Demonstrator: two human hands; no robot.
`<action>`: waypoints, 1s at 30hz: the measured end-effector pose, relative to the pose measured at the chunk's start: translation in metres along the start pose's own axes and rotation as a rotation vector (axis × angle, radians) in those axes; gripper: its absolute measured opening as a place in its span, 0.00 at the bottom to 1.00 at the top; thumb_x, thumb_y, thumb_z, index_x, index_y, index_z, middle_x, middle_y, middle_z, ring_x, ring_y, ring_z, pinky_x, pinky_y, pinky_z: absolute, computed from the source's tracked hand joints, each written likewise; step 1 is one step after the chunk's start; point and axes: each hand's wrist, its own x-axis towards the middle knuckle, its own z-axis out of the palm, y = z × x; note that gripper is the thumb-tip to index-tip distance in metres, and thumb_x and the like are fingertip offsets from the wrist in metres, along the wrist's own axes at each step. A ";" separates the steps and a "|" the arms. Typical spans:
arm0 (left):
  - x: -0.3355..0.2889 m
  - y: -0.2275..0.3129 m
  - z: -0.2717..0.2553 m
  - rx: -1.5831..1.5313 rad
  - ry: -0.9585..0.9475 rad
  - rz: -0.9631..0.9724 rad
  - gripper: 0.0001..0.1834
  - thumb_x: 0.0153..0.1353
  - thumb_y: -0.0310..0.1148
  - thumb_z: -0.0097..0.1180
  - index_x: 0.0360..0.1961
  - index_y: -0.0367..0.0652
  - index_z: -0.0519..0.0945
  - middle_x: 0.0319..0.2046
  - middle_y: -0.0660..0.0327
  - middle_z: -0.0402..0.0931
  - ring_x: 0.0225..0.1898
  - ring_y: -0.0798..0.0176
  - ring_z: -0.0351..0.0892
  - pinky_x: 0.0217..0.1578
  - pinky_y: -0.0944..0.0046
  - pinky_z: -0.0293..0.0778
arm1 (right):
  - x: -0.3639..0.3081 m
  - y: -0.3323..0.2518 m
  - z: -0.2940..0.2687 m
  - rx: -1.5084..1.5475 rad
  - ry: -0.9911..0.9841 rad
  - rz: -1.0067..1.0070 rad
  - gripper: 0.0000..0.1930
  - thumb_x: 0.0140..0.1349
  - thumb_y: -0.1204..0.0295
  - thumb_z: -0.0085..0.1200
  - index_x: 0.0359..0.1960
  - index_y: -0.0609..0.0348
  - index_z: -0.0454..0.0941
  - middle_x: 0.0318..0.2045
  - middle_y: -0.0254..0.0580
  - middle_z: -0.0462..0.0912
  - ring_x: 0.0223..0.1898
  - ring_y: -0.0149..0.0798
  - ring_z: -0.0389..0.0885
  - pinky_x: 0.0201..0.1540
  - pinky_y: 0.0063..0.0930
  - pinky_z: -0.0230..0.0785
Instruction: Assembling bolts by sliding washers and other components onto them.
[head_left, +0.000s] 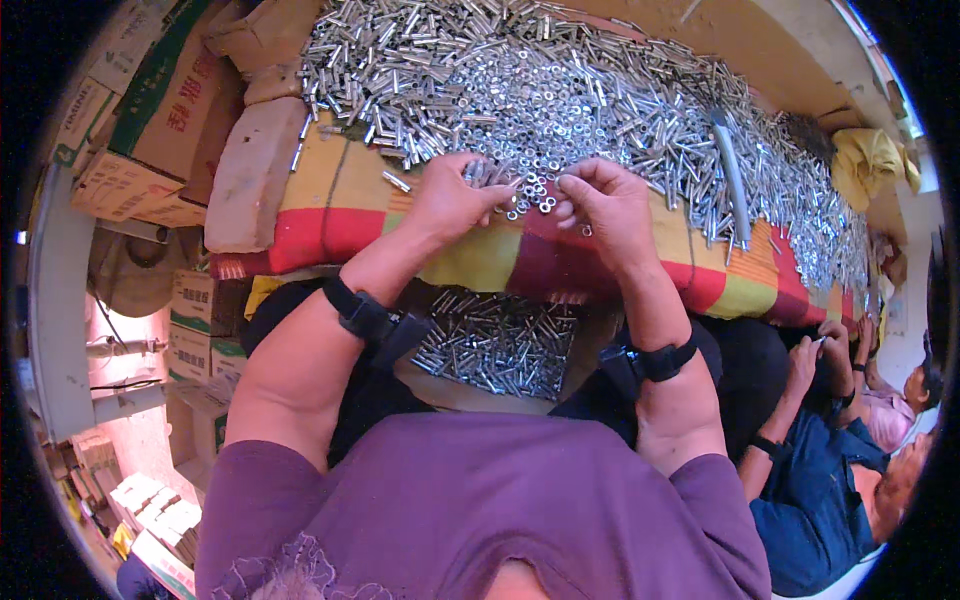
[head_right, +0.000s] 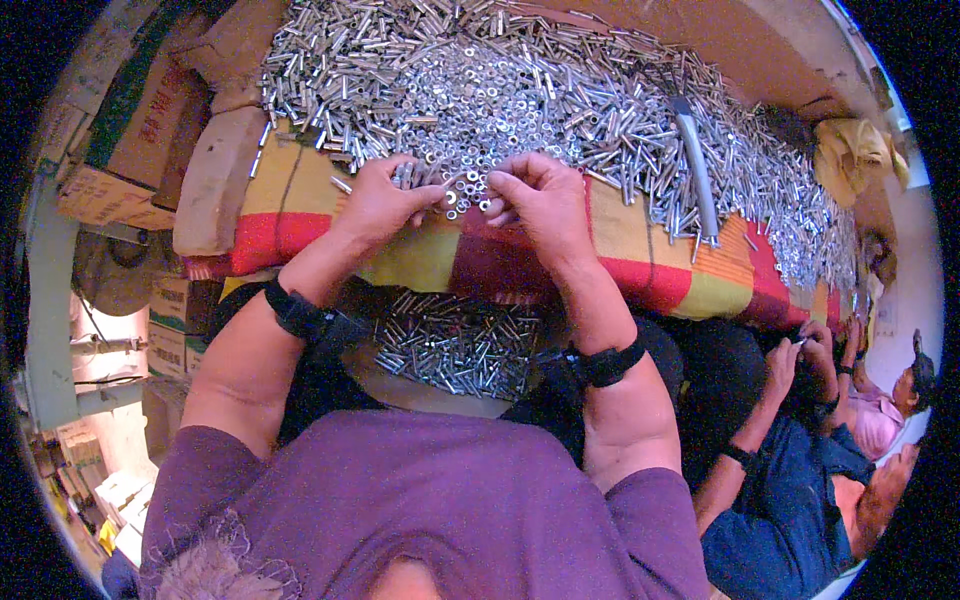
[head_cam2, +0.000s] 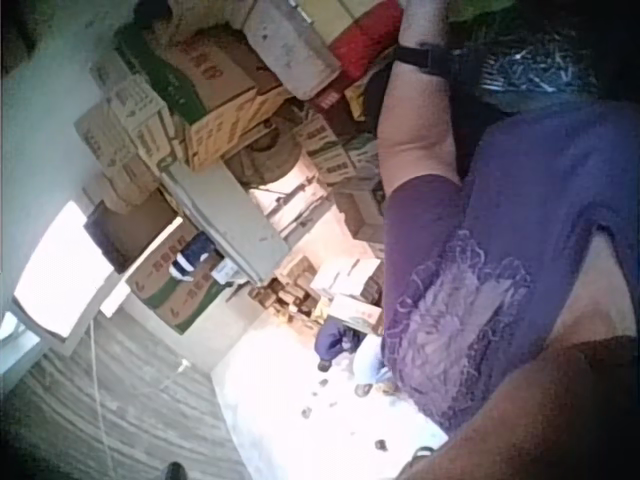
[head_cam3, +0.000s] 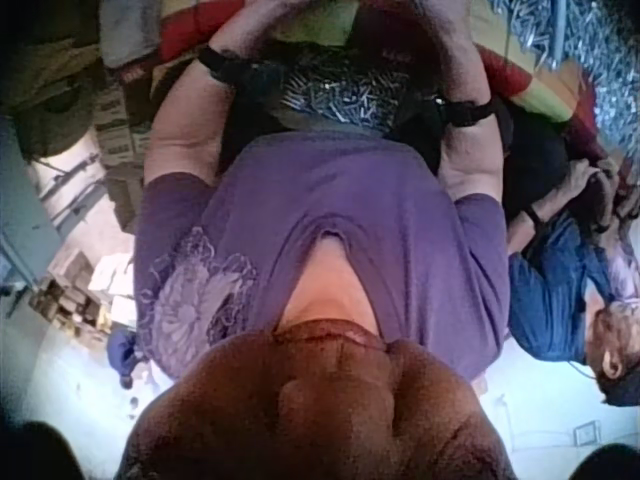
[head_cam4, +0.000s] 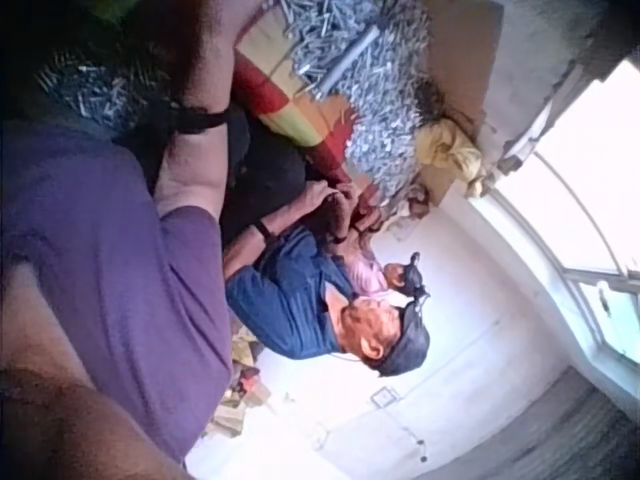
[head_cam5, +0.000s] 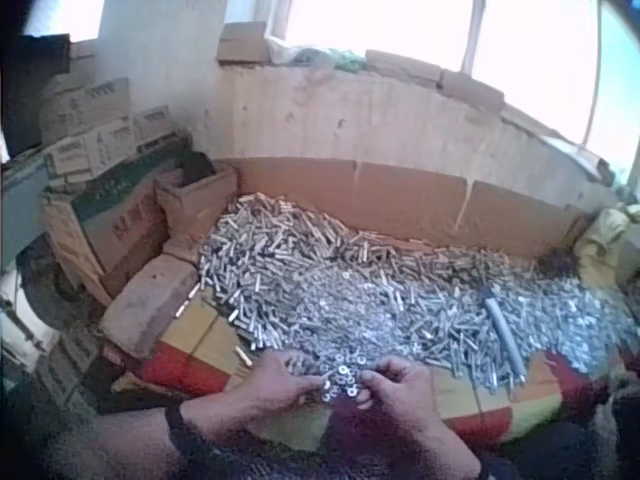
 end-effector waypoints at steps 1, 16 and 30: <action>-0.003 0.002 0.000 0.033 -0.063 -0.003 0.06 0.50 0.29 0.64 0.29 0.41 0.80 0.20 0.66 0.77 0.16 0.76 0.69 0.17 0.74 0.65 | -0.001 0.001 0.001 0.048 -0.022 0.035 0.03 0.58 0.78 0.54 0.30 0.65 0.76 0.22 0.38 0.79 0.20 0.29 0.78 0.22 0.20 0.75; -0.015 -0.003 -0.006 -0.007 -0.216 0.122 0.07 0.51 0.28 0.62 0.32 0.40 0.81 0.24 0.66 0.79 0.21 0.77 0.71 0.21 0.74 0.66 | -0.015 0.016 0.012 0.277 -0.233 0.158 0.05 0.60 0.76 0.54 0.34 0.67 0.77 0.26 0.41 0.80 0.26 0.33 0.82 0.28 0.22 0.78; -0.014 -0.012 -0.008 -0.241 -0.104 -0.148 0.06 0.54 0.28 0.61 0.32 0.40 0.77 0.23 0.63 0.78 0.16 0.77 0.66 0.15 0.76 0.59 | -0.007 0.024 0.006 -0.853 -0.050 -0.321 0.09 0.53 0.73 0.58 0.31 0.66 0.75 0.27 0.52 0.79 0.30 0.47 0.80 0.34 0.38 0.73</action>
